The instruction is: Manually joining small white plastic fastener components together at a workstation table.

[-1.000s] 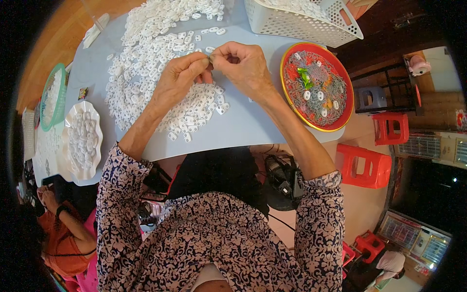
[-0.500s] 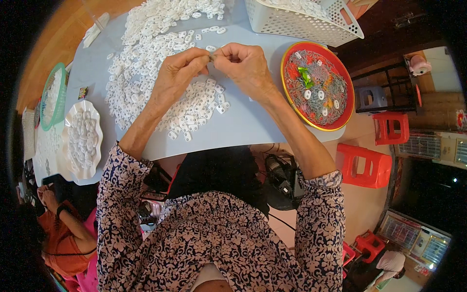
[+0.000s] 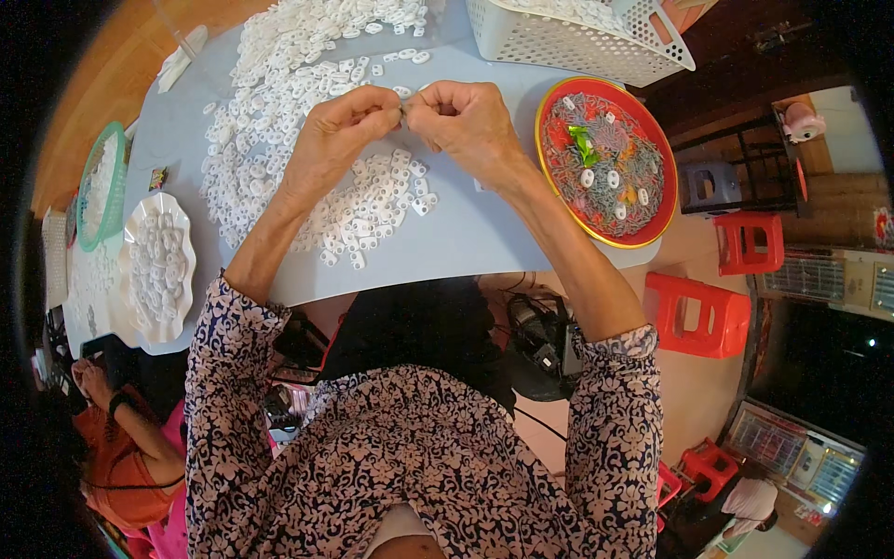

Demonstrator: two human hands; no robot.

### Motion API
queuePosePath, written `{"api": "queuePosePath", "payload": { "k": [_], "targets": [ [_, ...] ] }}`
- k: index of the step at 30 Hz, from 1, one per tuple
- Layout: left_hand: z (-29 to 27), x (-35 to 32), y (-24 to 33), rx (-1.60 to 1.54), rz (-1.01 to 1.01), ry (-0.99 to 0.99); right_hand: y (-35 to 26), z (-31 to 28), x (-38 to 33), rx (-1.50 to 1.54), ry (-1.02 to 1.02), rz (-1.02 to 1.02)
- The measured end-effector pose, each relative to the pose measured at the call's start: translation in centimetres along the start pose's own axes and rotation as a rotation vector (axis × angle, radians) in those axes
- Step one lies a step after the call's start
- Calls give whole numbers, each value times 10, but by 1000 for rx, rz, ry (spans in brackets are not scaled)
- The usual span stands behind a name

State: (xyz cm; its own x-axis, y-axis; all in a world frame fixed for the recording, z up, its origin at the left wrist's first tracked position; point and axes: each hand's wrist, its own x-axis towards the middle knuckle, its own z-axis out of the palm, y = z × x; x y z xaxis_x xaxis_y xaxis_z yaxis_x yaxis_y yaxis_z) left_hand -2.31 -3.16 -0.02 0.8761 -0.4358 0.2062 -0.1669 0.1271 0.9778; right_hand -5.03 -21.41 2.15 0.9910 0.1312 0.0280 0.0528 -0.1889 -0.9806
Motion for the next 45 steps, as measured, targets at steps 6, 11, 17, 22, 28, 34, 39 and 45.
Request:
{"api": "queuePosePath", "payload": {
  "k": [6, 11, 17, 22, 28, 34, 39, 45],
  "targets": [
    [1, 1, 4, 413, 338, -9, -2, -6, 2, 139, -79, 80],
    [3, 0, 2, 461, 369, 9, 6, -4, 2, 333, -65, 214],
    [6, -1, 1, 393, 352, 7, 3, -5, 3, 271, -67, 198],
    [7, -1, -2, 88, 97, 17, 1, -8, 4, 253, -87, 171],
    [5, 1, -4, -129, -42, 46, -2, 1, 0, 198, -16, 80],
    [0, 3, -9, -223, -97, 36, -7, 8, -2, 14, 6, -133],
    [0, 2, -8, -227, -108, 31, -2, 9, -2, -87, 51, -167],
    [0, 3, -7, -162, -104, -38, 12, 5, 1, -11, 83, -199]
  ]
}}
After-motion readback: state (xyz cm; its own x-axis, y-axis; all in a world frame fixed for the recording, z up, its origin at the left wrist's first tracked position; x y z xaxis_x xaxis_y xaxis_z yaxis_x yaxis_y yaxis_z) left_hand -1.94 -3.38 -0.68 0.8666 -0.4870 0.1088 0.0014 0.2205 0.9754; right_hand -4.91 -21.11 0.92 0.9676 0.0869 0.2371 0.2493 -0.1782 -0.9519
